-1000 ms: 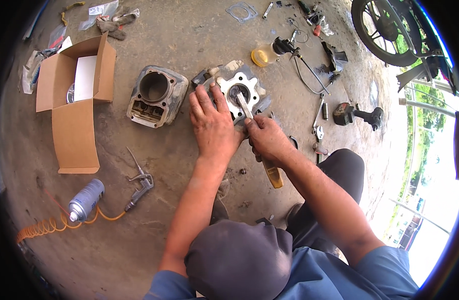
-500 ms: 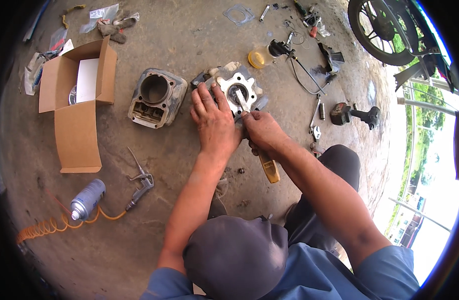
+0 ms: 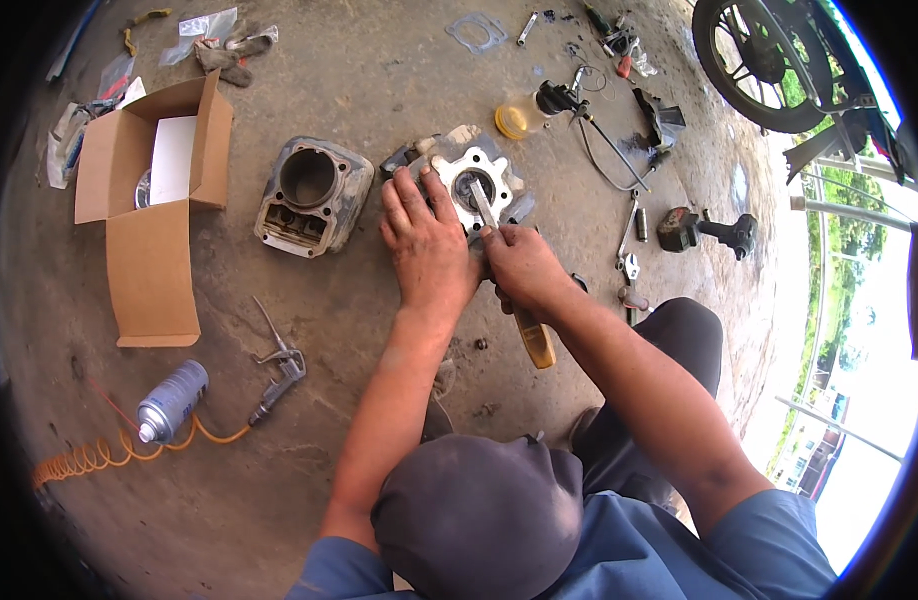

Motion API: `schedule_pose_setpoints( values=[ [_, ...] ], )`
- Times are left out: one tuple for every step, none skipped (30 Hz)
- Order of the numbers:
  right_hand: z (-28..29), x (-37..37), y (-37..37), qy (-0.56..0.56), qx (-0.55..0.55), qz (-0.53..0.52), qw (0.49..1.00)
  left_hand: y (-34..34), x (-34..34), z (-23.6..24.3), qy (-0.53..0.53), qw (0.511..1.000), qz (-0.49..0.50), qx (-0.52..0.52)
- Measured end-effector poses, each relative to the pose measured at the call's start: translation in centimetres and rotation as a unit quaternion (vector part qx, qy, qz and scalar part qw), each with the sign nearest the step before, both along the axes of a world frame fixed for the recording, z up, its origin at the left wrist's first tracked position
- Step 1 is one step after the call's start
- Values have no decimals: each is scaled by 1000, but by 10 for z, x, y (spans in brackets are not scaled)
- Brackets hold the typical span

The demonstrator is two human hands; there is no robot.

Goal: The person cleans a motorcycle cylinder head by spraying it with a spray can, blowing it with an air nozzle, and then scraping it with a chisel.

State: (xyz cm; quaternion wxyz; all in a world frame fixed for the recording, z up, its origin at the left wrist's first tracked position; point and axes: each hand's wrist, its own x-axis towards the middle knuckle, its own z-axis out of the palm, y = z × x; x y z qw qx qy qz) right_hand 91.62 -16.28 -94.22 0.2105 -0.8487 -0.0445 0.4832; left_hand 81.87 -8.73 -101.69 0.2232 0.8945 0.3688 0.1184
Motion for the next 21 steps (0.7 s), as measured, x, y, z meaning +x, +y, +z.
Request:
schedule_pose_setpoints(
  values=[
    [0,1,-1,0,-1,0,1000,0,0,0,0,1000,0,-1],
    [1,2,-3,14,6,-10,1000,0,0,0,-4,1000,-2,-6],
    [2,2,-4,29,13,-20,999,1,-1,2,-6,1000,-3,-12],
    [5,2,-6,30,13,-20,999,1,-2,4,-4,1000,-2,-12],
    [8,2,-9,11,-3,22,1000,0,-3,6,-7,1000,-1,-20],
    [10,4,-13,-9,-19,62,998,-1,-3,9,-11,999,0,-30],
    [10,5,-17,-8,-19,62,998,-1,-3,10,-10,999,-1,-31],
    [9,7,-21,-29,-11,87,996,-1,-2,10,-7,999,4,-36],
    [9,8,-21,-52,-2,111,992,-1,-1,10,-4,999,7,-41],
    [10,10,-20,-51,-2,110,993,-1,-1,10,-3,999,7,-41],
    [11,12,-17,-49,-4,119,992,-1,-1,10,-3,999,7,-41],
    [12,13,-15,-46,-5,128,991,-1,-1,9,-3,999,7,-40],
    [10,12,-15,-46,-5,128,991,-1,-1,8,-3,999,6,-40],
    [6,10,-16,-47,-9,103,994,-2,-1,6,-4,999,5,-37],
    [3,10,-17,-48,-13,79,996,-2,0,5,-6,999,5,-33],
    [1,11,-18,-47,-13,79,996,-2,0,5,-6,999,4,-34],
    [-1,12,-18,-36,-14,58,998,-2,1,5,-3,999,2,-39],
    [0,12,-18,-26,-12,39,999,-2,0,8,-1,999,1,-42],
    [0,11,-19,-26,-11,40,999,-2,-1,10,-2,999,2,-41],
    [-2,9,-22,-26,-1,49,998,-2,-3,11,2,999,3,-39],
    [-3,8,-22,-24,9,59,998,-2,-3,9,7,999,5,-37]
  ],
)
